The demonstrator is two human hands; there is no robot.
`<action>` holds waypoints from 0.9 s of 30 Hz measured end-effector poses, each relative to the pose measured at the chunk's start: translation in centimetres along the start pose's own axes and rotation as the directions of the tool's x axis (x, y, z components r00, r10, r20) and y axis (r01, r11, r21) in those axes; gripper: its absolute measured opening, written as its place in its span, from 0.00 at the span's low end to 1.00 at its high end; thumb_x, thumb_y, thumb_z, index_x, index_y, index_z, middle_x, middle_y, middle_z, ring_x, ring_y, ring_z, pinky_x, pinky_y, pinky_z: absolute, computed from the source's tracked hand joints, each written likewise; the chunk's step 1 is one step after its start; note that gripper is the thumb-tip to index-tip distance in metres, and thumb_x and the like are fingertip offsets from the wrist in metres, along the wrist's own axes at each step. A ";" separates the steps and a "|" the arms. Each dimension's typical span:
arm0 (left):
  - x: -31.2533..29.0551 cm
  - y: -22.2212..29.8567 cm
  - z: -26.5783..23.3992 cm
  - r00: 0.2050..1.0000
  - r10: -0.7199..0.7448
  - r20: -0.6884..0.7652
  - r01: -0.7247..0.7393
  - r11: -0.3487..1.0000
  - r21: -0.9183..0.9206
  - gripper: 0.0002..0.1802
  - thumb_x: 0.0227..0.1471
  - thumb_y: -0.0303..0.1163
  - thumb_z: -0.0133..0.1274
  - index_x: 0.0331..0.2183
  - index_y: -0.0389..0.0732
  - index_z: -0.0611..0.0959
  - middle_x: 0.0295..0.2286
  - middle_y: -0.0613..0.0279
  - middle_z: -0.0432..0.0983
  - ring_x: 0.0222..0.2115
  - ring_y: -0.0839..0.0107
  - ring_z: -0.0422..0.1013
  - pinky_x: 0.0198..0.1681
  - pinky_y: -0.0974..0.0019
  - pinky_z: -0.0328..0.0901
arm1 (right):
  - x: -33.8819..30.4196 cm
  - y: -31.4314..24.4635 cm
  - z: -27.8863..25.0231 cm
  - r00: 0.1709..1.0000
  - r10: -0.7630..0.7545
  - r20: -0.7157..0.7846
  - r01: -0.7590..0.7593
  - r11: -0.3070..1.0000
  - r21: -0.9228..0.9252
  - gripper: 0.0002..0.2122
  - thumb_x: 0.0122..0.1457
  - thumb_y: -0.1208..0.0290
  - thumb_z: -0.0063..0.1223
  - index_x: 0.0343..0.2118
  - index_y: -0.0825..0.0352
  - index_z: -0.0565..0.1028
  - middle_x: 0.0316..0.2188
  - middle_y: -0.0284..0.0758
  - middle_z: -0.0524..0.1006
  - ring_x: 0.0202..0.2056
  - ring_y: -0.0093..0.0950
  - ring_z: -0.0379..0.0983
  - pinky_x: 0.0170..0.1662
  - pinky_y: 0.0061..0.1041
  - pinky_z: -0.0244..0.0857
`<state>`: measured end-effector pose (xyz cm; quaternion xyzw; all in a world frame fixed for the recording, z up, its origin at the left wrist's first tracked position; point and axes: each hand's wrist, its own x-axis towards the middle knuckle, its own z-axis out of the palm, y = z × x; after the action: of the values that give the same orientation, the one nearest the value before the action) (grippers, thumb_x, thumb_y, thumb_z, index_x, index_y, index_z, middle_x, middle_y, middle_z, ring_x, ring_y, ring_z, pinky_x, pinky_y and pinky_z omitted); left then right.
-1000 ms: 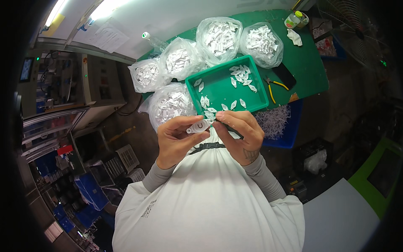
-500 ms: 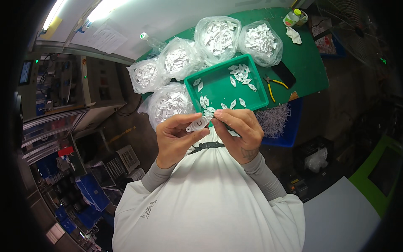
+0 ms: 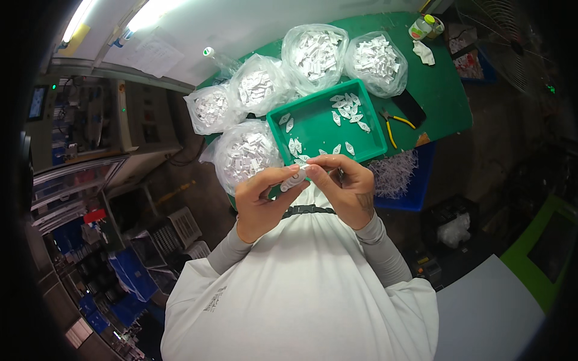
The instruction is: The person assembles small white plastic lighting components by hand at a workstation.
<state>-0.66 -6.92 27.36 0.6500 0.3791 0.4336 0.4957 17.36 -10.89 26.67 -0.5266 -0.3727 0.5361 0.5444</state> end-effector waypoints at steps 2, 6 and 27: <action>0.5 -0.7 -0.5 0.988 0.142 0.053 -0.150 0.971 0.184 0.22 0.45 0.18 0.69 0.45 0.36 0.85 0.34 0.58 0.84 0.36 0.78 0.78 0.38 0.73 0.72 | 0.4 0.6 0.0 0.998 0.069 -0.011 -0.068 0.997 0.048 0.10 0.62 0.75 0.61 0.45 0.71 0.79 0.33 0.30 0.81 0.31 0.13 0.70 0.35 0.15 0.63; 1.5 -4.5 -2.3 0.980 -0.200 -0.017 0.200 0.959 0.202 0.19 0.48 0.25 0.68 0.45 0.38 0.86 0.33 0.63 0.83 0.32 0.82 0.75 0.39 0.74 0.72 | 1.0 3.1 -1.2 0.986 0.153 -0.069 -0.156 0.987 -0.028 0.12 0.65 0.74 0.55 0.49 0.71 0.77 0.37 0.31 0.81 0.40 0.17 0.74 0.44 0.17 0.68; -2.6 -26.0 3.4 0.790 -0.394 0.470 -0.356 0.328 0.875 0.14 0.46 0.27 0.58 0.39 0.48 0.85 0.35 0.59 0.80 0.43 0.58 0.74 0.43 0.55 0.65 | -2.7 6.4 -6.9 0.908 0.340 -0.243 -0.380 0.914 -0.143 0.24 0.69 0.64 0.47 0.64 0.69 0.65 0.39 0.30 0.78 0.30 0.13 0.66 0.33 0.12 0.59</action>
<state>0.04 -4.61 1.16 0.9090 0.3825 -0.1118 0.1223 22.48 -15.58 19.71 -0.6897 -0.2567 0.5307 0.4205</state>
